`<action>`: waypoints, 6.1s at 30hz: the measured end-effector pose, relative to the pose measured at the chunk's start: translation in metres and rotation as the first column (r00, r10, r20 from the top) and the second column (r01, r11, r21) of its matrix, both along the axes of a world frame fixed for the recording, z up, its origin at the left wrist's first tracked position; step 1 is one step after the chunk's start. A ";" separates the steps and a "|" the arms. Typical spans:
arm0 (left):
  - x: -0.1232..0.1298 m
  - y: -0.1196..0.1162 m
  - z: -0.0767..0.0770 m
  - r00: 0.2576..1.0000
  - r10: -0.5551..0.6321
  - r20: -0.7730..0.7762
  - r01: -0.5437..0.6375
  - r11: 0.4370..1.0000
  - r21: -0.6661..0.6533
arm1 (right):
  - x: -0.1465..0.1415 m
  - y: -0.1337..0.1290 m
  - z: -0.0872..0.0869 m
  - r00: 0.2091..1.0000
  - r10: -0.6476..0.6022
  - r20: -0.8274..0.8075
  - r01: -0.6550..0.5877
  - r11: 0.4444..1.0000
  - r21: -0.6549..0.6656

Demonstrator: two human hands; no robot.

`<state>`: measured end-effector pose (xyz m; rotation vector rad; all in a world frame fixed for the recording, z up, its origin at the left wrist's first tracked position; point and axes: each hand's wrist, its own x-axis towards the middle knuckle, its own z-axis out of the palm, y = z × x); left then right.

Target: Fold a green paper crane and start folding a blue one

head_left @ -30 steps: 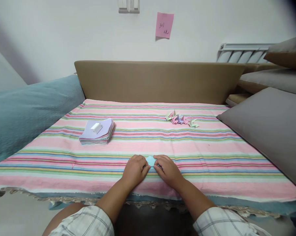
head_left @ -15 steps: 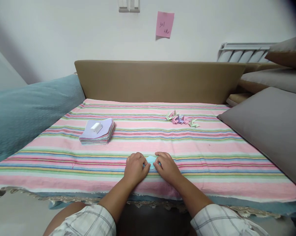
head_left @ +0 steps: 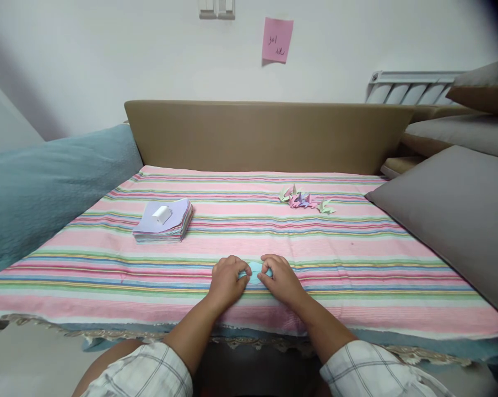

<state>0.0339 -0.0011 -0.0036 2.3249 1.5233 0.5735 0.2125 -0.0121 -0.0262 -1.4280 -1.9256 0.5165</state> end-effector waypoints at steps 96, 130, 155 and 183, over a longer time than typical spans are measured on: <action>0.007 -0.036 0.006 0.981 -0.150 -0.127 0.163 0.982 0.096 | 0.016 -0.015 0.011 0.961 0.175 0.212 -0.199 0.975 0.099; -0.008 -0.009 0.003 0.982 -0.185 0.024 0.180 0.973 0.148 | 0.007 -0.012 0.008 0.977 0.128 0.169 -0.141 0.988 0.068; -0.006 -0.005 0.003 0.989 -0.135 0.060 0.131 0.989 0.073 | 0.006 -0.007 0.004 0.984 0.111 0.138 -0.106 0.993 -0.045; -0.001 -0.005 0.000 0.996 -0.059 0.067 0.054 0.995 0.082 | -0.008 -0.008 0.009 0.996 -0.049 0.078 0.051 0.998 -0.029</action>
